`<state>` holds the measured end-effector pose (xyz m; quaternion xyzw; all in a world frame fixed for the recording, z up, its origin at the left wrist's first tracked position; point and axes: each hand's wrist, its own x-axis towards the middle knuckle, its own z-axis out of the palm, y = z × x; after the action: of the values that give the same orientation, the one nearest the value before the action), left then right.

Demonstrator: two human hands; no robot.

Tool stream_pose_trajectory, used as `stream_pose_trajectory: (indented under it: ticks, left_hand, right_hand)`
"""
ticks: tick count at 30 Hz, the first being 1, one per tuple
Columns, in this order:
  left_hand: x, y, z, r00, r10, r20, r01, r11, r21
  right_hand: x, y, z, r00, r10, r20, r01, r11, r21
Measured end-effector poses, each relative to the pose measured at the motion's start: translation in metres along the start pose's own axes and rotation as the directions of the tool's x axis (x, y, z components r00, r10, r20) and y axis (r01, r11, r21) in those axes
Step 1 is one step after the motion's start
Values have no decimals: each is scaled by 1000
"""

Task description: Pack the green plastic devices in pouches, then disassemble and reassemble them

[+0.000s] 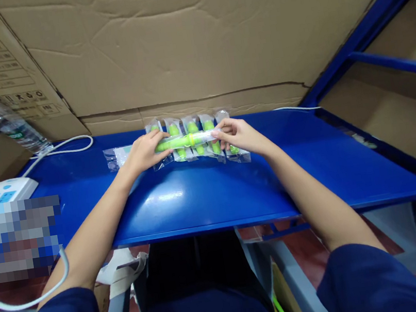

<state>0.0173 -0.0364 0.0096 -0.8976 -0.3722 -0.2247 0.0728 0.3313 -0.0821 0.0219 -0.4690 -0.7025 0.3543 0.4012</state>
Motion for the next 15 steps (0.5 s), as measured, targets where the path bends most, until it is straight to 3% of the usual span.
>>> stream_pose_trajectory:
  ticks: [3,7,15]
  left_hand:
    - [1,3,1,1000,26,11,-26,1000,8]
    - [2,10,0,999,45,21,-46,998,31]
    - [2,8,0,997,72,42,-74,996,55]
  right_hand:
    - [-1,-2,7,993,-101,-63,87,977,-197]
    - [-4,-6,16,983,-149,-107,130,977,-167]
    - [-8,-10,9,994,-72,79,76,996,-49]
